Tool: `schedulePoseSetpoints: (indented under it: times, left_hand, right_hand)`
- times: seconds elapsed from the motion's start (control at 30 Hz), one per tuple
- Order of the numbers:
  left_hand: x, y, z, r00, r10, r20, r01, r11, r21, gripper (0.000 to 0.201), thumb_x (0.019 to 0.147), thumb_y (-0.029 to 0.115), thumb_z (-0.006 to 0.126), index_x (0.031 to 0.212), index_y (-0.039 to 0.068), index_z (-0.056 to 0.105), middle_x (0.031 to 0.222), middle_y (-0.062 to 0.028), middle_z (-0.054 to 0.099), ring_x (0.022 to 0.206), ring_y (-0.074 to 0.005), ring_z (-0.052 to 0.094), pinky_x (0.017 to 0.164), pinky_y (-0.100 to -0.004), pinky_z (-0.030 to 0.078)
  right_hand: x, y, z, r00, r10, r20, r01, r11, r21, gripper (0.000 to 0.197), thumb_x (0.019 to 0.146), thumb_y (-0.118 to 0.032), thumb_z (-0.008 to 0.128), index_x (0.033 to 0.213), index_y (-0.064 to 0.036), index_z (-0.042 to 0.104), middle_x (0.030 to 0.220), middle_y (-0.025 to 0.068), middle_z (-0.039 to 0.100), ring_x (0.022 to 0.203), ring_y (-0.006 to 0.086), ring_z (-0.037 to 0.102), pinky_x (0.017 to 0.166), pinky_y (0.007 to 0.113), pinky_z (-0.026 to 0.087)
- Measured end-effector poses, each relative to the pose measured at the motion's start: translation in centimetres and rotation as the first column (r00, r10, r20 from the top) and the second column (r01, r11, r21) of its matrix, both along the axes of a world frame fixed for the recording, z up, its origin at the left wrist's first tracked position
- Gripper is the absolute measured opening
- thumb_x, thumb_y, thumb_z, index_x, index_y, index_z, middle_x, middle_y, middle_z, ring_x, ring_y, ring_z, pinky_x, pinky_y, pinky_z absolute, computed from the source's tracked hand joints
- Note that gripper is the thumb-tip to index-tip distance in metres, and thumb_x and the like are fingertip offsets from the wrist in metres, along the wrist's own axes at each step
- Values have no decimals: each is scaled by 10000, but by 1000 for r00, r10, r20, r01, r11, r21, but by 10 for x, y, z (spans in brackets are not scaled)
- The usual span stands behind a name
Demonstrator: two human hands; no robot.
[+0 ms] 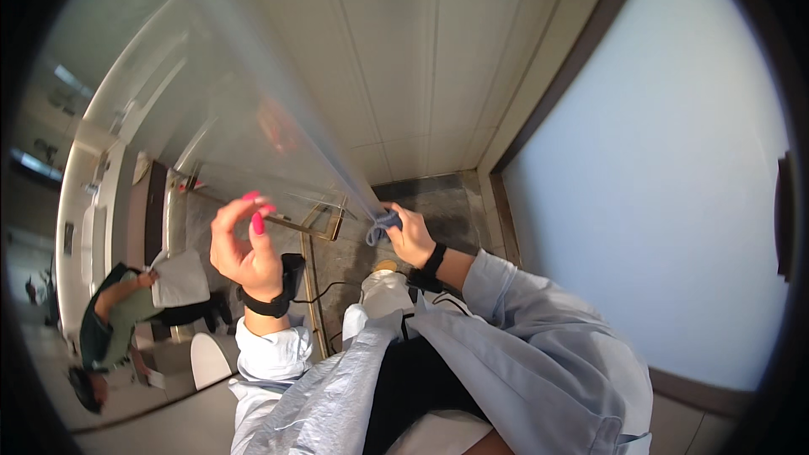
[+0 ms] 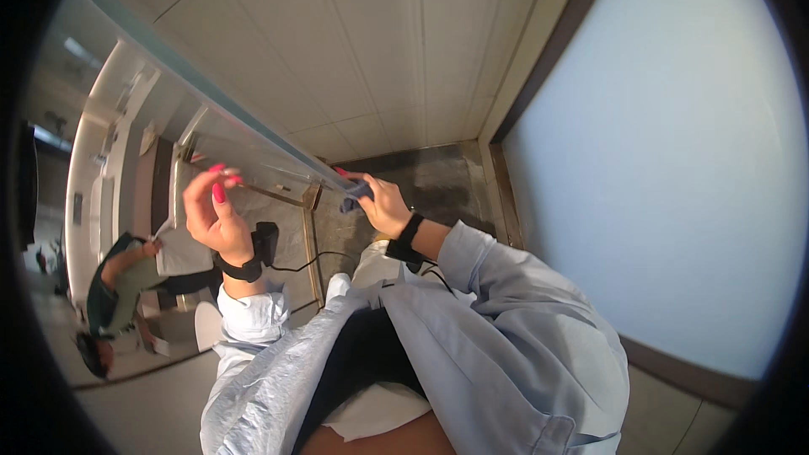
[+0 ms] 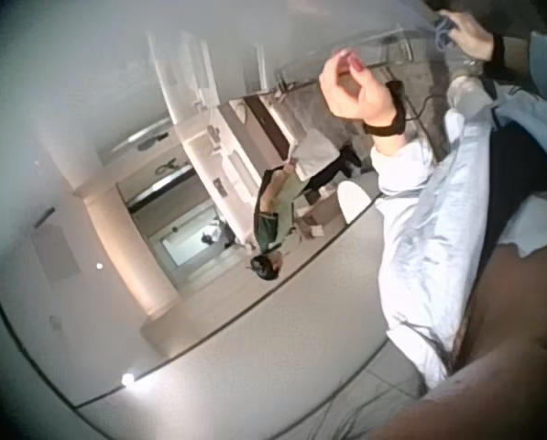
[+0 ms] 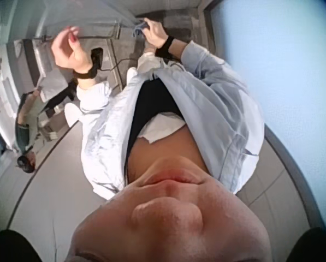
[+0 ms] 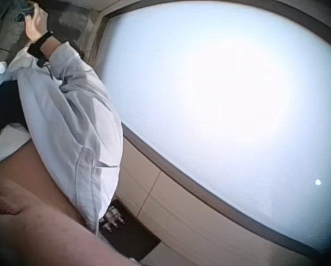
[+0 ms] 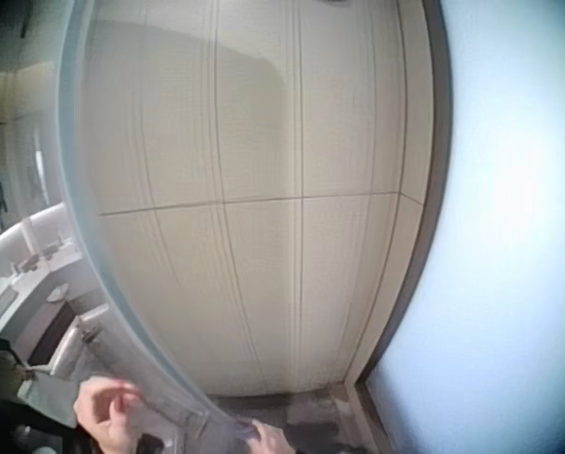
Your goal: The person wipes a frosted glass shower door with a dark cloth, moving from the upper edge down to the handle and along the frame. They repeatedly wipe different sections of the door and adjacent tiled wall, using both hands to hold the cloth and stabilize the door.
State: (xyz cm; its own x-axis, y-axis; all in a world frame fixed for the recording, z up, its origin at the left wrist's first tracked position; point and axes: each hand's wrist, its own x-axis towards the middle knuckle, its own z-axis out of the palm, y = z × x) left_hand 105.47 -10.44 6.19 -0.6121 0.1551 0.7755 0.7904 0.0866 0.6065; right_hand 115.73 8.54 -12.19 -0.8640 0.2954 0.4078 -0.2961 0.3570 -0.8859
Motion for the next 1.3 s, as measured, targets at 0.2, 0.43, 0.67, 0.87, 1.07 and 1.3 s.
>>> schedulePoseSetpoints:
  times: [0.2,0.43,0.67,0.87,1.07,1.3]
  left_hand:
    - [32,68,68,932,274,-237,-313,938,-147,1319,611,471,934,1585,56,149,1638,-242,6,1514,-417,83,1196,-547,171]
    - [29,112,84,945,294,-141,-310,945,-107,1022,815,-98,624,1583,-13,-46,1655,-209,-18,1536,-315,5,1214,-419,45]
    - [22,79,68,976,215,-38,-218,971,-95,1133,722,-81,589,1612,136,-77,1678,-186,-24,1549,-378,8,1212,-539,-15]
    - [34,66,65,987,158,-2,-158,987,-8,1143,739,-97,595,1607,153,-107,1667,-226,-40,1541,-415,-21,1205,-573,12]
    - [35,61,65,953,276,127,-288,954,84,1059,800,-88,600,1621,172,-18,1659,-241,39,1535,-429,46,1201,-619,79]
    - [52,33,15,808,571,147,-587,802,112,659,1040,151,461,1586,48,106,1599,-306,210,1474,-449,257,1170,-577,255]
  right_hand:
    - [17,6,-86,954,203,221,-235,963,129,515,905,-138,652,1387,-84,480,1088,237,667,1034,430,638,880,471,526]
    - [-13,62,-51,811,505,294,-540,840,48,340,968,-203,616,1248,-18,565,979,257,691,952,424,682,804,445,559]
    - [-117,67,11,860,491,-138,-502,765,-403,426,1068,-345,453,1268,3,595,1153,127,709,1064,178,663,954,324,498]
    - [-138,-9,-13,669,736,-107,-632,639,439,563,865,-256,653,1342,17,529,1359,191,563,1361,320,462,1204,494,259]
    - [-187,-5,-26,509,860,-42,-524,349,777,580,771,-247,719,1283,-21,567,1308,128,596,1360,253,478,1225,499,244]
    - [-186,-59,-42,557,827,-75,-594,460,660,502,804,-219,702,1223,12,549,1225,158,592,1303,342,502,1166,539,312]
